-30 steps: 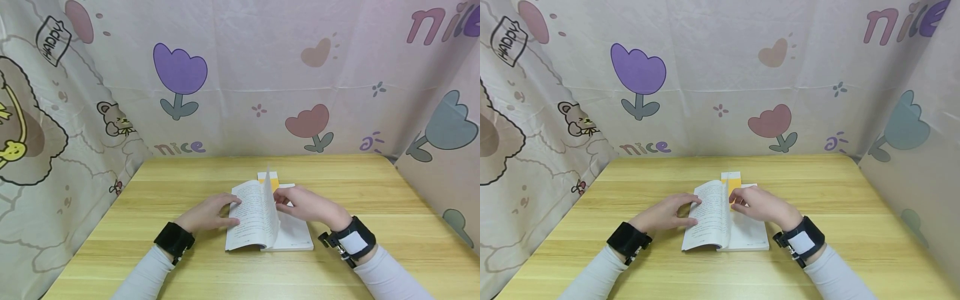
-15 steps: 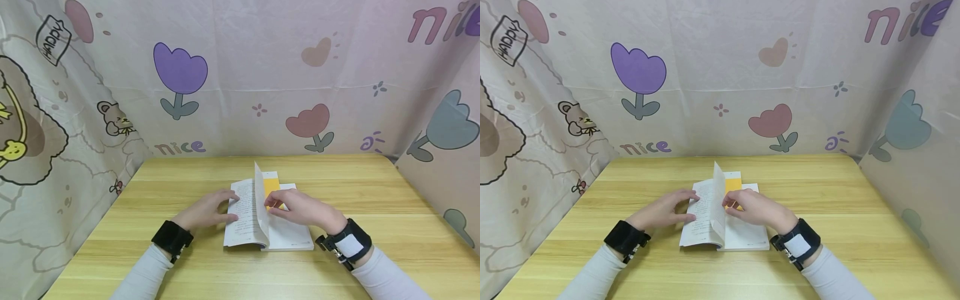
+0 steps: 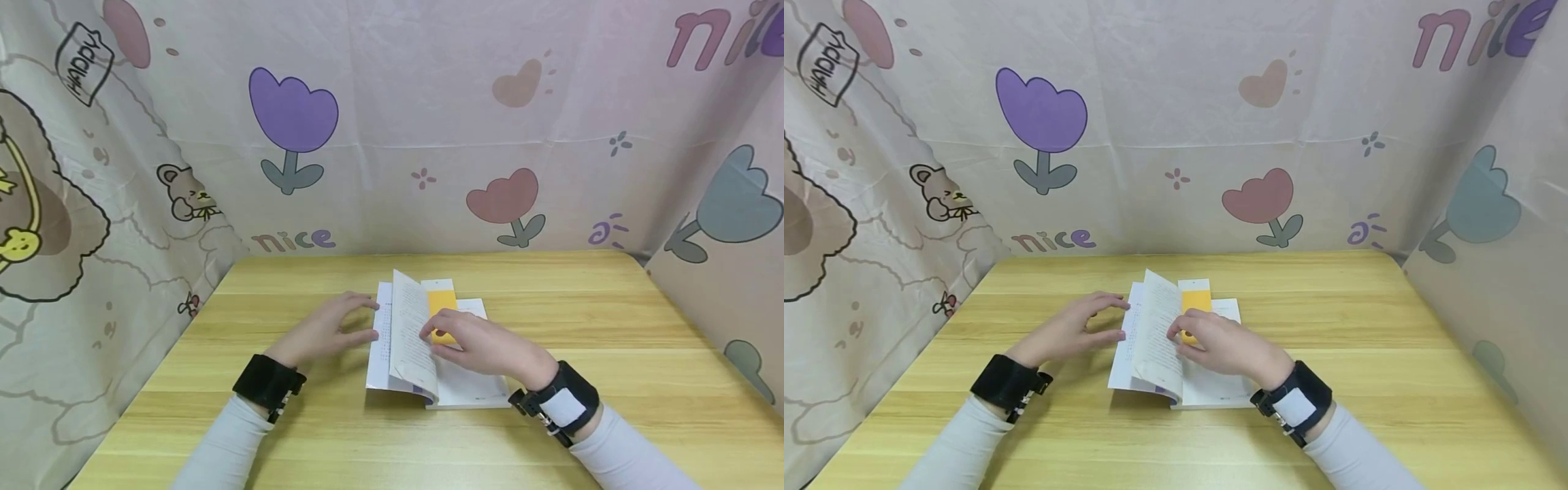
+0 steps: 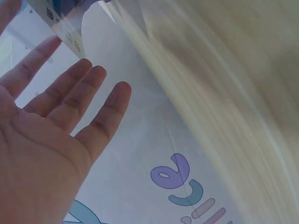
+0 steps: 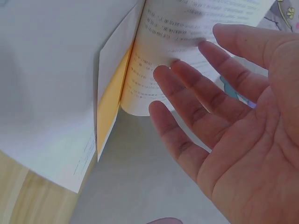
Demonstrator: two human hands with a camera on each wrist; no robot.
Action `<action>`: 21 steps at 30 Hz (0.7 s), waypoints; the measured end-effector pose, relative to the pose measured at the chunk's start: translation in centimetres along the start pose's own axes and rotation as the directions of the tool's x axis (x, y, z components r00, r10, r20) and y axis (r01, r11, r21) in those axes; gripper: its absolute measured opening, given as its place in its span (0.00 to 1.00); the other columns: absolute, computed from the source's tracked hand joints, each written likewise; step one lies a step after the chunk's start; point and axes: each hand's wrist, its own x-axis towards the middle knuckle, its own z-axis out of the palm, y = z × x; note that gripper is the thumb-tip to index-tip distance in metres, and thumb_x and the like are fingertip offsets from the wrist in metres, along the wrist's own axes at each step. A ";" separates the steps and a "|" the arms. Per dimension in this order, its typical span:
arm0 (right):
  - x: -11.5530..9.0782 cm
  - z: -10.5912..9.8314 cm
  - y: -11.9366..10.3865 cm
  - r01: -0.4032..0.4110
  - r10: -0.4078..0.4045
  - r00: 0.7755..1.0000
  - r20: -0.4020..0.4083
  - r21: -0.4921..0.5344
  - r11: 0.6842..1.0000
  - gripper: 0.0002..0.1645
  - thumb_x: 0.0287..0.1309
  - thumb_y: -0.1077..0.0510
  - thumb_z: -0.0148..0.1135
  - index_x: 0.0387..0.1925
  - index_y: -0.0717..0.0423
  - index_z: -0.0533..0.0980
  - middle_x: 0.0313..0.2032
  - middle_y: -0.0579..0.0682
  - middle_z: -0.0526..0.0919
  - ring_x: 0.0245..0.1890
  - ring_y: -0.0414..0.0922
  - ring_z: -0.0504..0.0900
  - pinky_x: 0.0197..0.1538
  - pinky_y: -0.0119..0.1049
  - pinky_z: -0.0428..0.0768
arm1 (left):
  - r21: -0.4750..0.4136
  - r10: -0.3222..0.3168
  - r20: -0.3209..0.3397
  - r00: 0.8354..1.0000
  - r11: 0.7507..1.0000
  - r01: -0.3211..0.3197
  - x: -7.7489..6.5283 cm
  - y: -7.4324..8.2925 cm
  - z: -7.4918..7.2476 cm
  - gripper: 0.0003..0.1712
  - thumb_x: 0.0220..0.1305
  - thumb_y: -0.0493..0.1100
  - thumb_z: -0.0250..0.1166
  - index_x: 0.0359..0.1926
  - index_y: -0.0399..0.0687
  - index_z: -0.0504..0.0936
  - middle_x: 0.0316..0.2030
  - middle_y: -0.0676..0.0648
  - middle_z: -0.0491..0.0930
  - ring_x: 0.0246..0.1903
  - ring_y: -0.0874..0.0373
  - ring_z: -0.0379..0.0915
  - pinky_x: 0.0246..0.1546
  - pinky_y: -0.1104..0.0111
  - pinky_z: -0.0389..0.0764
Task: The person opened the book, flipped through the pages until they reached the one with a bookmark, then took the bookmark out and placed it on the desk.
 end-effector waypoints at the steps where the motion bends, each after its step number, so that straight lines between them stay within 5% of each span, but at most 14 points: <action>1: 0.0 0.0 -0.1 0.004 -0.004 1.000 0.000 -0.006 1.000 0.16 0.65 0.51 0.59 0.52 0.48 0.77 0.49 0.42 0.77 0.41 0.40 0.76 0.42 0.31 0.77 | -0.007 0.011 -0.015 1.000 1.000 -0.012 0.0 0.0 -0.1 0.32 0.60 0.63 0.62 0.61 0.54 0.75 0.60 0.54 0.71 0.60 0.59 0.63 0.59 0.59 0.66; 12: 0.2 0.9 -0.6 0.089 -0.089 0.996 -0.017 -0.014 0.996 0.16 0.65 0.54 0.59 0.53 0.51 0.78 0.51 0.42 0.75 0.47 0.39 0.76 0.50 0.32 0.75 | 0.025 0.125 -0.116 0.985 0.992 -0.123 0.5 0.7 -0.6 0.28 0.63 0.58 0.63 0.60 0.52 0.75 0.57 0.55 0.73 0.57 0.62 0.66 0.55 0.64 0.71; 21: 0.1 1.5 -1.3 0.142 -0.142 0.990 0.008 -0.063 0.988 0.19 0.65 0.53 0.60 0.56 0.52 0.78 0.57 0.49 0.74 0.51 0.40 0.76 0.53 0.33 0.75 | 0.137 0.156 0.004 0.988 0.978 -0.156 0.7 1.7 0.6 0.29 0.64 0.62 0.59 0.59 0.52 0.77 0.61 0.48 0.71 0.61 0.55 0.63 0.59 0.59 0.66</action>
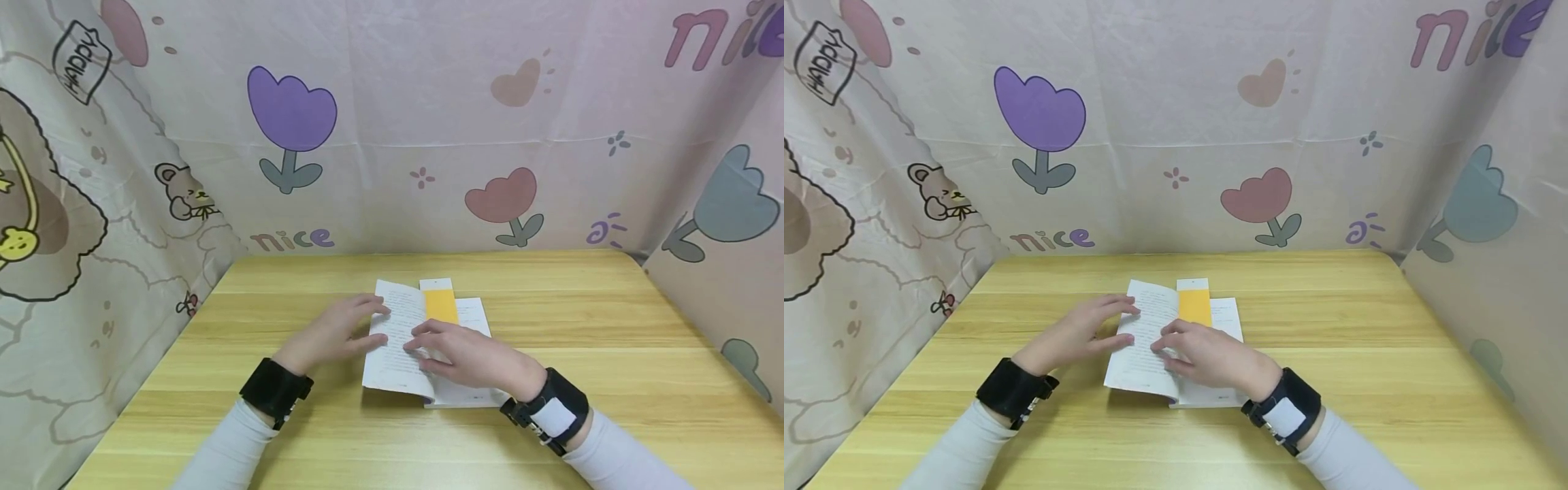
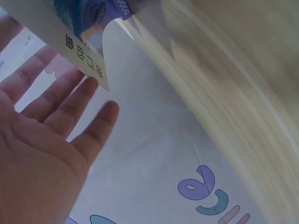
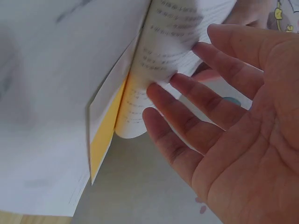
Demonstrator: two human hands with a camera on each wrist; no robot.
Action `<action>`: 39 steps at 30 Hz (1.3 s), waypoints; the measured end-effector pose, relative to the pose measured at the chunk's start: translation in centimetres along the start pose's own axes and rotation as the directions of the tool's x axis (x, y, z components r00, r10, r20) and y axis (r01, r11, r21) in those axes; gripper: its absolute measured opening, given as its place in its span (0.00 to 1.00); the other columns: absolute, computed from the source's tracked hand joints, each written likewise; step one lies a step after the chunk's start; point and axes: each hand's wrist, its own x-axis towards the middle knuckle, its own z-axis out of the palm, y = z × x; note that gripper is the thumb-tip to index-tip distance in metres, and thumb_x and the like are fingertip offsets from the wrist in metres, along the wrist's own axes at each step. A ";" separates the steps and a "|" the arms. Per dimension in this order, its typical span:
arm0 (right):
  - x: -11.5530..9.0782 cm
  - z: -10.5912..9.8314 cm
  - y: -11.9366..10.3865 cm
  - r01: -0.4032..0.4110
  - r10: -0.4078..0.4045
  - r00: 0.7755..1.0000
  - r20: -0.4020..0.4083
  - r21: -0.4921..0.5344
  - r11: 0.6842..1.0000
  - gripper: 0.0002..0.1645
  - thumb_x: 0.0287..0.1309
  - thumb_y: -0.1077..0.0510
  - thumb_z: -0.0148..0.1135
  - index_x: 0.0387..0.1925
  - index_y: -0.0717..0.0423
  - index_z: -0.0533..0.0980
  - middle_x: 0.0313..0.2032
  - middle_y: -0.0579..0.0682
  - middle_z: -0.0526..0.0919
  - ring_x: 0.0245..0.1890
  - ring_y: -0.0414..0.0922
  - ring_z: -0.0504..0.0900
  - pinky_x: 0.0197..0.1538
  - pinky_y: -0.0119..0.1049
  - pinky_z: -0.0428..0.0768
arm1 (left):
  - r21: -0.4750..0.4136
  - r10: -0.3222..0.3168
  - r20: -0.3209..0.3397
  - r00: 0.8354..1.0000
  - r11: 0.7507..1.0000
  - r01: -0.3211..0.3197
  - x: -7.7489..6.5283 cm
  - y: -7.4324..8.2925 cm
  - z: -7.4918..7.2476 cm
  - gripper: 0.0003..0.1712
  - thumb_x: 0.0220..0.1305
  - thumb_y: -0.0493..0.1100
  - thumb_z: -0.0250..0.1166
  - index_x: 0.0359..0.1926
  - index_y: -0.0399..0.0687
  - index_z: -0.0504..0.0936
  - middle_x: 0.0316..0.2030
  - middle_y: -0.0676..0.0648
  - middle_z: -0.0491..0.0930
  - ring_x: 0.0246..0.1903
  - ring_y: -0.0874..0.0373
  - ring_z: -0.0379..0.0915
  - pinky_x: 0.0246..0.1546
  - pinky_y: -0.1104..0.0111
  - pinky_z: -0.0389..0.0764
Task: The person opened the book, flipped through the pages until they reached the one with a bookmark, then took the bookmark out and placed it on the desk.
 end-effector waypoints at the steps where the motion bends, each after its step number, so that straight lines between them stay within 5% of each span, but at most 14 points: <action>1: 0.0 0.0 -0.1 0.005 -0.005 1.000 0.007 -0.007 1.000 0.19 0.65 0.53 0.60 0.56 0.51 0.78 0.58 0.50 0.73 0.52 0.41 0.75 0.54 0.33 0.74 | 0.009 -0.002 0.009 1.000 1.000 0.002 -0.1 0.1 0.1 0.29 0.64 0.62 0.59 0.59 0.52 0.77 0.62 0.46 0.70 0.61 0.54 0.63 0.59 0.58 0.66; 11: 0.3 0.2 -0.9 0.044 -0.043 0.999 0.026 -0.063 0.997 0.19 0.65 0.53 0.59 0.56 0.50 0.79 0.61 0.53 0.73 0.57 0.46 0.73 0.56 0.38 0.74 | -0.014 -0.017 0.107 0.994 1.000 0.018 -0.5 0.7 1.2 0.29 0.65 0.61 0.59 0.62 0.53 0.75 0.64 0.44 0.69 0.62 0.52 0.62 0.59 0.58 0.66; 21: 0.5 0.3 -1.0 0.014 -0.016 0.998 0.062 0.033 0.999 0.17 0.67 0.53 0.57 0.54 0.52 0.80 0.62 0.54 0.71 0.57 0.43 0.73 0.57 0.35 0.73 | -0.043 -0.053 0.173 0.983 0.997 0.062 -0.7 0.6 1.4 0.32 0.64 0.59 0.61 0.65 0.52 0.73 0.64 0.44 0.68 0.62 0.52 0.63 0.59 0.58 0.67; 39: 0.2 0.3 -0.9 0.002 -0.007 0.998 0.065 0.064 0.998 0.15 0.67 0.52 0.56 0.52 0.49 0.80 0.61 0.53 0.71 0.57 0.44 0.72 0.57 0.37 0.73 | -0.110 -0.051 0.215 0.975 0.991 0.076 -0.7 0.0 2.2 0.36 0.58 0.63 0.64 0.64 0.52 0.73 0.60 0.52 0.72 0.59 0.58 0.65 0.59 0.60 0.67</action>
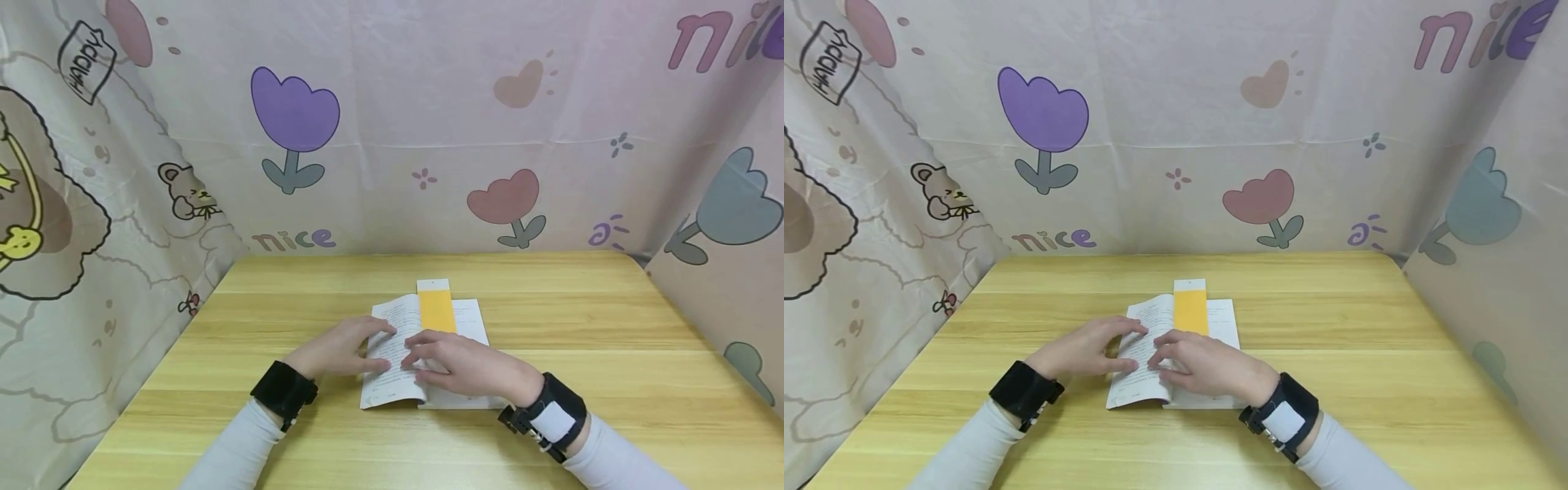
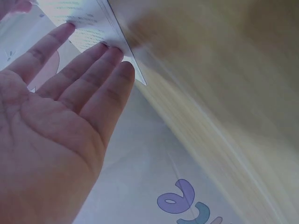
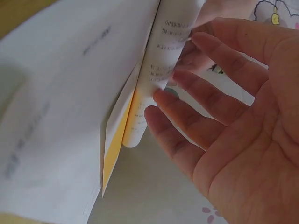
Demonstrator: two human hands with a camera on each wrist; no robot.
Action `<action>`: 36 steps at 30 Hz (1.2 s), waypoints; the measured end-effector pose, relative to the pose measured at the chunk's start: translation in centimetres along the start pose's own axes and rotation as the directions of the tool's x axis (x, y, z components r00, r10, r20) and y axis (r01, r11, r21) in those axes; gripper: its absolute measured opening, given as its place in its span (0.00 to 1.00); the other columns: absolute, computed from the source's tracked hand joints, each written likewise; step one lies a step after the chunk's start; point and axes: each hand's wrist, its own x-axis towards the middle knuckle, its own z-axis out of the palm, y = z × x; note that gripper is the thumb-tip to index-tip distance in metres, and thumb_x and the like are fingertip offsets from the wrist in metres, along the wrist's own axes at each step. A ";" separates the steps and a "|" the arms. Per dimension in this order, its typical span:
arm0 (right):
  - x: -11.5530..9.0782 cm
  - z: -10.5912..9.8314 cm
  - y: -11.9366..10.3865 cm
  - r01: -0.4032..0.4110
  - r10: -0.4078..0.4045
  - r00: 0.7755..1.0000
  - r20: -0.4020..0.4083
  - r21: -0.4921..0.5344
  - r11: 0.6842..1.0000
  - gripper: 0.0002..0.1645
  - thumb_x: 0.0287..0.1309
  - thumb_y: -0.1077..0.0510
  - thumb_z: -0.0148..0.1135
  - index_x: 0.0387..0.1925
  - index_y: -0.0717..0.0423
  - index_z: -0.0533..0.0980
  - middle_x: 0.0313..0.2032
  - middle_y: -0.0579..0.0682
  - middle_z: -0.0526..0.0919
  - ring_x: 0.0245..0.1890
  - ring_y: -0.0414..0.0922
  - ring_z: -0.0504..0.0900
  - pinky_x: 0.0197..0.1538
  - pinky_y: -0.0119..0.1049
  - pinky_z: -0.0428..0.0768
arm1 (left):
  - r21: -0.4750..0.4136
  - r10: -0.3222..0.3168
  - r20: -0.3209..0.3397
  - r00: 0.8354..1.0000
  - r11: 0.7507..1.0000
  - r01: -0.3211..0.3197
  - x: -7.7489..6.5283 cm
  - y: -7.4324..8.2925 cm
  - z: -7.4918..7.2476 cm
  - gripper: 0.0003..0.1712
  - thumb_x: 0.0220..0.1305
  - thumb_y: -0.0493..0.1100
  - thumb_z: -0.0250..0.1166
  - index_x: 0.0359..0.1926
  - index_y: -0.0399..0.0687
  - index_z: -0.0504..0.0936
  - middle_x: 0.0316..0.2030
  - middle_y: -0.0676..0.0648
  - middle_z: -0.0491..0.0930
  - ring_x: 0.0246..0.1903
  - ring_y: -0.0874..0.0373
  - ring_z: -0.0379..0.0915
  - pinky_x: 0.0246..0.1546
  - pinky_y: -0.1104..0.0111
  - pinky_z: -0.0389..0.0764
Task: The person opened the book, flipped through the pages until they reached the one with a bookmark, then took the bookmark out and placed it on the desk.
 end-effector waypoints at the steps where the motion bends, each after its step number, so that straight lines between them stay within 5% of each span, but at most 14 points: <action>1: -0.1 -0.1 0.1 -0.011 0.011 1.000 0.002 0.007 1.000 0.16 0.67 0.51 0.56 0.52 0.49 0.80 0.61 0.52 0.72 0.57 0.43 0.73 0.57 0.37 0.73 | 0.000 0.000 0.001 1.000 1.000 0.000 0.0 0.0 0.0 0.37 0.58 0.63 0.64 0.64 0.52 0.73 0.60 0.52 0.72 0.59 0.57 0.65 0.59 0.60 0.67; 9: -0.4 -1.4 2.3 -0.093 0.097 0.994 -0.046 0.069 0.993 0.17 0.66 0.52 0.59 0.54 0.51 0.79 0.54 0.44 0.76 0.54 0.41 0.73 0.55 0.39 0.74 | 0.024 -0.042 0.024 0.999 0.999 0.042 0.3 0.2 0.1 0.37 0.58 0.64 0.64 0.64 0.54 0.73 0.61 0.53 0.71 0.60 0.57 0.64 0.59 0.60 0.66; 16: -0.5 -2.5 4.9 -0.230 0.247 0.962 -0.116 0.138 0.963 0.20 0.63 0.56 0.62 0.54 0.60 0.78 0.51 0.52 0.79 0.45 0.45 0.80 0.45 0.37 0.80 | 0.040 -0.030 0.021 0.999 0.999 0.029 0.3 0.1 0.3 0.37 0.58 0.64 0.64 0.63 0.52 0.73 0.60 0.52 0.72 0.59 0.57 0.66 0.59 0.61 0.67; 28: 0.7 -3.5 9.6 -0.541 0.544 0.826 -0.146 0.064 0.839 0.24 0.63 0.53 0.60 0.55 0.64 0.77 0.44 0.55 0.81 0.42 0.48 0.77 0.44 0.42 0.78 | 0.036 -0.021 -0.009 1.000 0.999 0.021 0.0 0.2 0.5 0.37 0.56 0.63 0.66 0.62 0.50 0.74 0.59 0.52 0.73 0.59 0.56 0.66 0.59 0.60 0.67; 36: 1.9 -3.0 11.3 -0.647 0.656 0.750 -0.091 0.107 0.755 0.23 0.63 0.50 0.62 0.50 0.63 0.80 0.42 0.54 0.82 0.37 0.47 0.76 0.40 0.38 0.78 | 0.046 0.000 -0.013 1.000 0.999 0.001 0.2 0.1 0.6 0.36 0.57 0.63 0.66 0.62 0.51 0.74 0.59 0.52 0.73 0.57 0.58 0.67 0.58 0.62 0.68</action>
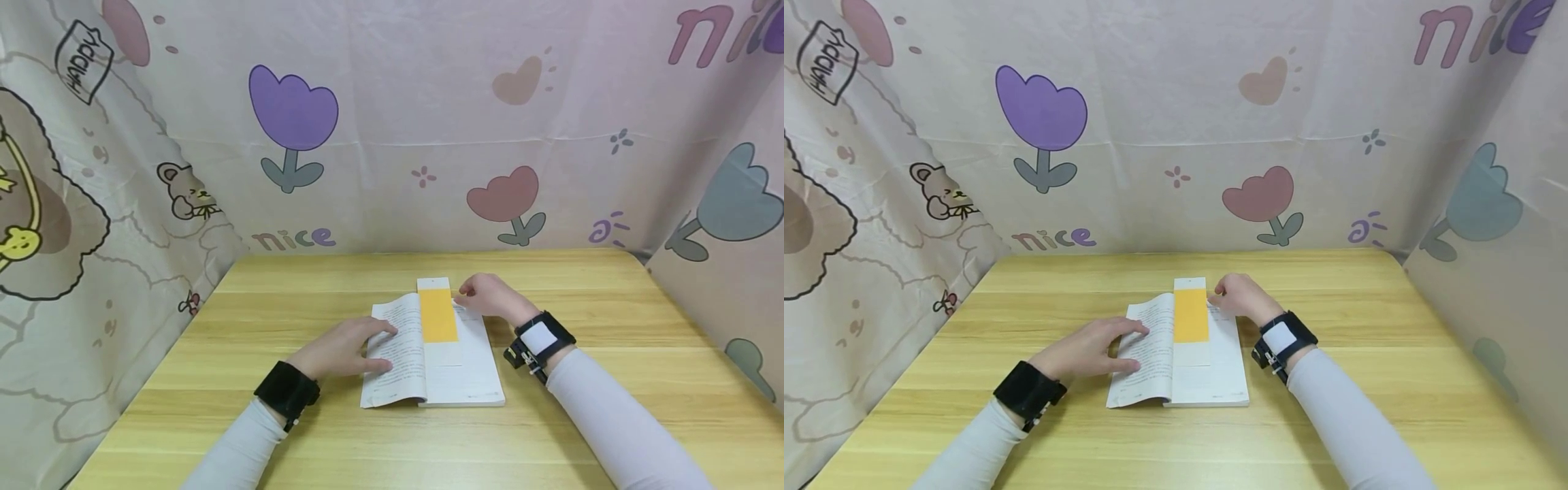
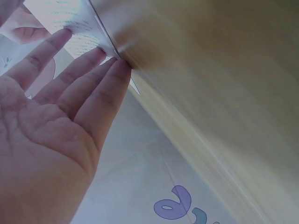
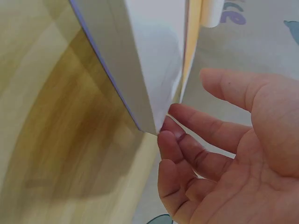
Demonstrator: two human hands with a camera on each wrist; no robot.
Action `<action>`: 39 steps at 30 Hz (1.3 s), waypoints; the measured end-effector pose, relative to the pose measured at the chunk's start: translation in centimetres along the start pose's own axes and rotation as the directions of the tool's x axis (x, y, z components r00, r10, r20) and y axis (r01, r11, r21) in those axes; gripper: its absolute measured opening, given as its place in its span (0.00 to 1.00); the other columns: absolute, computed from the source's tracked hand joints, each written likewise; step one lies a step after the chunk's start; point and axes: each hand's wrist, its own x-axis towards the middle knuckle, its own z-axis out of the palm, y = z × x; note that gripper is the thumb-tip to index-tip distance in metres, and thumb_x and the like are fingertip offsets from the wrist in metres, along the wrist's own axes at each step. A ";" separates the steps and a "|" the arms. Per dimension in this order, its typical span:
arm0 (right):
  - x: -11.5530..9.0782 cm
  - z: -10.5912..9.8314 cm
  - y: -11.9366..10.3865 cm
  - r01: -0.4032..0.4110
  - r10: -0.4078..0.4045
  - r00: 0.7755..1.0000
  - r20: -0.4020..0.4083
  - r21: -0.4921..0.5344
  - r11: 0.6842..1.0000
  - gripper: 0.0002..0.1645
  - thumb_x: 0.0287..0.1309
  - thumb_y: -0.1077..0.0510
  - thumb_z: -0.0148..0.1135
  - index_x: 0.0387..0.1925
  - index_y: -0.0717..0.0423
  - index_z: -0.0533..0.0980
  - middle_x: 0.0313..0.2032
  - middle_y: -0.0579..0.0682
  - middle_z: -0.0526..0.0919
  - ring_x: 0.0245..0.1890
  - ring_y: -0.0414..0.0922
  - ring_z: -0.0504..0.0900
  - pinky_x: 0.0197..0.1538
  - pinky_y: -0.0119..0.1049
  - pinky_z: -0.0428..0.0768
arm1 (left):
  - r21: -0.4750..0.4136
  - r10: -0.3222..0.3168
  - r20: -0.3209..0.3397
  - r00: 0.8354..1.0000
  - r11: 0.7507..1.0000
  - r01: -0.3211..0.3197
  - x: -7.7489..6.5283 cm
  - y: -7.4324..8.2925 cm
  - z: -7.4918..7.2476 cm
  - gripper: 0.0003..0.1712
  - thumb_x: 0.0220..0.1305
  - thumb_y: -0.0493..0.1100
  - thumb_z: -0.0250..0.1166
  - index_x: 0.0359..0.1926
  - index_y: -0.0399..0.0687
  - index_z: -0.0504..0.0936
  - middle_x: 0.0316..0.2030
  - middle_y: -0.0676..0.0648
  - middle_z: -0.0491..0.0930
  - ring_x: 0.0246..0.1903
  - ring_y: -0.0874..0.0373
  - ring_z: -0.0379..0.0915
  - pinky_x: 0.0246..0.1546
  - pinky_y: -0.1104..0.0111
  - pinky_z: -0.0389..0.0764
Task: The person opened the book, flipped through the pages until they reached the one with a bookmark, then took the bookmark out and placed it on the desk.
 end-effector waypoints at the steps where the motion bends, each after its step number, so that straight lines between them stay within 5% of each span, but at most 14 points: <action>1: 0.2 0.1 0.0 -0.003 0.002 1.000 0.010 0.007 1.000 0.22 0.62 0.50 0.62 0.49 0.63 0.80 0.40 0.54 0.82 0.36 0.47 0.76 0.39 0.38 0.78 | 0.002 -0.004 0.002 1.000 1.000 0.004 0.0 0.0 0.0 0.36 0.57 0.63 0.66 0.62 0.51 0.74 0.59 0.53 0.73 0.58 0.58 0.67 0.58 0.62 0.68; 6: 0.7 0.5 -0.5 -0.005 0.003 0.999 0.040 0.038 0.999 0.17 0.61 0.50 0.63 0.42 0.59 0.83 0.34 0.49 0.81 0.32 0.46 0.76 0.33 0.35 0.76 | 0.004 -0.009 0.007 1.000 1.000 0.009 0.0 0.0 0.0 0.36 0.57 0.63 0.65 0.62 0.51 0.74 0.59 0.53 0.73 0.57 0.58 0.67 0.58 0.62 0.68; 20: 1.2 1.0 -1.5 -0.037 0.043 0.998 -0.044 0.131 0.991 0.12 0.58 0.54 0.67 0.37 0.59 0.79 0.31 0.52 0.78 0.30 0.46 0.75 0.28 0.32 0.72 | 0.021 -0.035 0.016 0.999 0.999 0.034 0.1 -0.2 0.0 0.36 0.56 0.66 0.64 0.62 0.54 0.75 0.58 0.55 0.73 0.56 0.59 0.67 0.58 0.63 0.68; 31: 1.1 1.4 -1.6 -0.068 0.086 0.995 -0.041 0.323 0.944 0.15 0.57 0.59 0.67 0.43 0.62 0.77 0.32 0.55 0.78 0.25 0.45 0.80 0.29 0.32 0.82 | 0.026 -0.033 0.019 0.999 0.999 0.032 0.0 0.0 0.0 0.36 0.56 0.65 0.65 0.62 0.53 0.75 0.58 0.54 0.73 0.56 0.58 0.68 0.58 0.62 0.68; 39: 0.8 1.2 -1.8 -0.064 0.089 0.995 -0.051 0.363 0.930 0.18 0.56 0.60 0.68 0.47 0.62 0.77 0.33 0.56 0.77 0.28 0.48 0.80 0.33 0.35 0.83 | 0.031 -0.056 0.025 0.998 0.998 0.056 0.0 0.1 0.0 0.37 0.56 0.65 0.65 0.62 0.54 0.74 0.59 0.54 0.72 0.58 0.58 0.67 0.59 0.61 0.67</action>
